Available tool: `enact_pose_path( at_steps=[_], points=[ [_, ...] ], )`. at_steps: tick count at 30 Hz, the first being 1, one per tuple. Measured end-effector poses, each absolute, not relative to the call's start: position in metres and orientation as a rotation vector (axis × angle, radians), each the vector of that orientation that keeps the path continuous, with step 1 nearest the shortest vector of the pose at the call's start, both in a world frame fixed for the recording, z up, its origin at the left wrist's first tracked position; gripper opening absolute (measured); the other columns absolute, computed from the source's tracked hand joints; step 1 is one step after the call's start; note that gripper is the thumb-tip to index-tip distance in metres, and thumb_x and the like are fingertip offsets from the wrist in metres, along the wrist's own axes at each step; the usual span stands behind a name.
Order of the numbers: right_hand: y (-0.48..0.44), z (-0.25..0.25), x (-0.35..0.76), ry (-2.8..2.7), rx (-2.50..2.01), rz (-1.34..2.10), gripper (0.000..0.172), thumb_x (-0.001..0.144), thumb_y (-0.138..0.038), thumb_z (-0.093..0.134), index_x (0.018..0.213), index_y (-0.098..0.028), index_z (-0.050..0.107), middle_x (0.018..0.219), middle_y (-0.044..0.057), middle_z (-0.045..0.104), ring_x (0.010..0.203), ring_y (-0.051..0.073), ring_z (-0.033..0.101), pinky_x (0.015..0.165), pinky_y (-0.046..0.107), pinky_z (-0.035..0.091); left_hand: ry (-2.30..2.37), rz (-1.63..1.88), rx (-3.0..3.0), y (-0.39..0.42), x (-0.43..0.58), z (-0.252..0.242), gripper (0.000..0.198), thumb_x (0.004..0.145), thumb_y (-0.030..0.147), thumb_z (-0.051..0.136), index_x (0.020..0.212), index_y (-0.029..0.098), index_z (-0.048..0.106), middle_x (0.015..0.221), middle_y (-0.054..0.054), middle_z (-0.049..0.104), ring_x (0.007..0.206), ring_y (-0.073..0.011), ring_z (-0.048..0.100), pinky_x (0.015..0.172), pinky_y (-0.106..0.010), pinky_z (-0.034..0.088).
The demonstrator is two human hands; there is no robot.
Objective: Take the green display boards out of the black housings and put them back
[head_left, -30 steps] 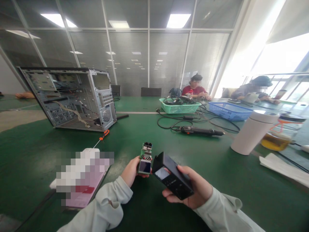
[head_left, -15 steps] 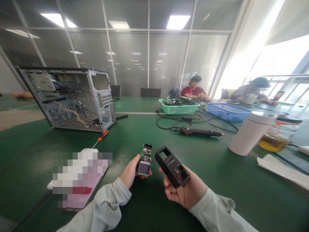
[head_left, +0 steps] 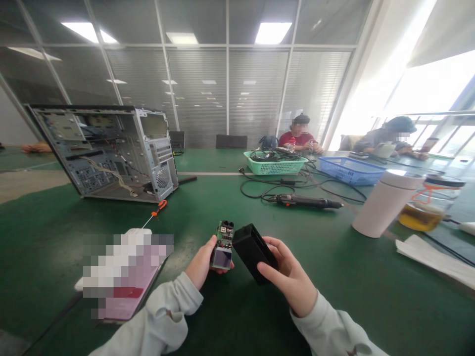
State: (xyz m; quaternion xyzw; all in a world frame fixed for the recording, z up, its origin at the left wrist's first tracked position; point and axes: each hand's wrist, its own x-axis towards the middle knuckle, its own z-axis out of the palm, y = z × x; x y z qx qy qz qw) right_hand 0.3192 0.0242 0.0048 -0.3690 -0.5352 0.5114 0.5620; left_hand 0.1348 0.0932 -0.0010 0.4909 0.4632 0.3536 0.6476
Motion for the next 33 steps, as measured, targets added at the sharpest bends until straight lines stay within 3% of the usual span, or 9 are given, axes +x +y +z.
enact_pose_path(
  at_steps=[8,13,20,28,30,33],
  points=[
    [0.015,0.017,0.323,-1.765,-1.096,0.318,0.037,0.076,-0.024,0.059,0.111,-0.022,0.048,0.099,0.005,0.049,0.092,0.022,0.047,0.079,0.033,0.04,1.033,0.826,1.142,0.096,0.132,-0.012,0.064,0.07,0.065,0.038,0.069,0.008,0.064,0.051,-0.008,0.065,0.042,-0.013,0.055,0.043,-0.022,0.039],
    [0.013,0.019,0.322,-1.81,-1.144,0.262,0.038,0.075,-0.022,0.059,0.111,-0.024,0.048,0.095,0.004,0.047,0.086,0.021,0.046,0.074,0.03,0.041,1.042,0.824,1.145,0.096,0.132,-0.011,0.064,0.068,0.067,0.04,0.069,0.008,0.065,0.052,-0.008,0.066,0.044,-0.0143,0.056,0.045,-0.023,0.04],
    [0.013,0.018,0.321,-1.789,-1.147,0.222,0.038,0.075,-0.021,0.057,0.111,-0.025,0.048,0.099,0.005,0.047,0.09,0.023,0.045,0.077,0.032,0.039,1.089,0.803,1.124,0.092,0.135,0.0,0.066,0.06,0.071,0.044,0.059,0.008,0.063,0.051,-0.009,0.065,0.044,-0.0136,0.056,0.044,-0.022,0.041],
    [0.014,0.016,0.318,-1.674,-1.117,0.445,0.035,0.074,-0.024,0.057,0.109,-0.022,0.05,0.098,0.004,0.05,0.092,0.022,0.047,0.08,0.032,0.039,1.064,0.822,1.158,0.096,0.134,-0.009,0.065,0.066,0.069,0.04,0.063,0.008,0.063,0.052,-0.009,0.066,0.043,-0.0135,0.056,0.043,-0.022,0.039],
    [0.016,0.011,0.318,-1.555,-1.105,0.679,0.038,0.073,-0.029,0.06,0.108,-0.02,0.05,0.095,0.004,0.053,0.088,0.022,0.05,0.077,0.032,0.041,1.072,0.825,1.166,0.096,0.134,-0.009,0.065,0.067,0.068,0.039,0.061,0.008,0.063,0.051,-0.009,0.065,0.042,-0.0134,0.055,0.043,-0.023,0.039],
    [0.022,0.003,0.318,-1.124,-1.081,1.26,0.043,0.071,-0.042,0.062,0.101,-0.015,0.049,0.08,0.004,0.055,0.072,0.019,0.054,0.061,0.027,0.046,1.071,0.819,1.161,0.095,0.134,-0.006,0.064,0.067,0.068,0.04,0.057,0.009,0.061,0.051,-0.009,0.065,0.042,-0.0133,0.055,0.044,-0.023,0.04]
  ],
)
